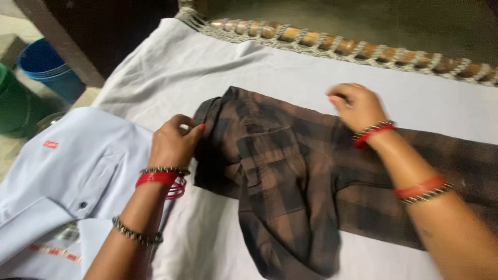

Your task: The person irons a brown and black checkered shirt laid out on a white cloth on a woven cot. They smooth the fabric, iron the main body and sleeves, then fold the shirt neatly. A light blue shirt is visible nearby but not handled.

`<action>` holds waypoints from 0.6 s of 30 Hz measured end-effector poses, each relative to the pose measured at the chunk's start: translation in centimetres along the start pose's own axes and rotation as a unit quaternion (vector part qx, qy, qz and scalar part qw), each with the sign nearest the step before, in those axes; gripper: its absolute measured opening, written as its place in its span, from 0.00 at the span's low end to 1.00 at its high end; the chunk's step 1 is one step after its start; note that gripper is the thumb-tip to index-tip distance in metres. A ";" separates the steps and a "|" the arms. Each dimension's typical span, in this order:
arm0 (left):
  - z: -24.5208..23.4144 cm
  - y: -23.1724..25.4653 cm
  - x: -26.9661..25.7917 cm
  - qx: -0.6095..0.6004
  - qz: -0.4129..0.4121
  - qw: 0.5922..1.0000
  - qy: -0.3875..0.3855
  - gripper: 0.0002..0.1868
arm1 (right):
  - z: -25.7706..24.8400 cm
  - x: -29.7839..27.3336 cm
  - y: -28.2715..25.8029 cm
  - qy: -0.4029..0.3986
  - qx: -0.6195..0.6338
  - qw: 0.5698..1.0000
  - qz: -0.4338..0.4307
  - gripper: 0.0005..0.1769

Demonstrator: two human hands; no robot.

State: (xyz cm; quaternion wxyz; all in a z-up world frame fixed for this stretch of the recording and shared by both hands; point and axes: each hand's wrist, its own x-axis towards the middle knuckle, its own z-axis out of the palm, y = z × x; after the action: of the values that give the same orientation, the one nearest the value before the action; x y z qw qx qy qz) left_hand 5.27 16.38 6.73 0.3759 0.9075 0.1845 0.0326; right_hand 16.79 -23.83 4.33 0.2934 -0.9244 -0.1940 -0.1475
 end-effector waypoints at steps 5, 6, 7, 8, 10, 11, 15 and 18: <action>5.6 3.8 4.2 -0.096 -0.014 0.993 -0.064 0.19 | -6.1 -9.4 0.9 -0.081 0.003 0.989 0.126 0.12; 6.7 4.4 4.8 -0.103 -0.041 0.991 -0.069 0.20 | -6.5 -11.6 0.5 -0.082 -0.015 0.994 0.072 0.12; 7.3 4.9 5.5 -0.094 -0.038 0.992 -0.071 0.20 | -6.6 -13.6 0.0 -0.084 -0.031 0.996 0.018 0.12; 7.7 5.2 6.1 -0.085 -0.035 0.993 -0.074 0.20 | -6.8 -15.7 -0.7 -0.112 -0.043 0.992 -0.023 0.11; 7.9 5.9 7.2 -0.061 -0.045 0.994 -0.075 0.22 | -6.2 -18.6 -2.2 -0.124 -0.059 0.983 -0.121 0.13; 7.9 6.2 7.6 -0.046 -0.060 0.994 -0.076 0.23 | -5.5 -19.5 -2.9 -0.110 -0.065 0.976 -0.177 0.17; 8.7 6.0 7.8 -0.049 -0.048 0.995 -0.065 0.20 | -4.2 -20.8 -4.3 -0.111 -0.077 0.972 -0.194 0.28; 9.7 5.1 7.1 -0.187 -0.007 0.982 -0.016 0.19 | -3.7 -20.5 -4.8 -0.111 -0.130 0.960 -0.224 0.26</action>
State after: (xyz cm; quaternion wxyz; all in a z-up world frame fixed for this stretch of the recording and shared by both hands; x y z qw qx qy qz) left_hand 15.40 9.10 2.80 0.5417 0.8207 0.1751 0.0491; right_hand -3.99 -28.02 1.56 0.1065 -0.8982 -0.4062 -0.1297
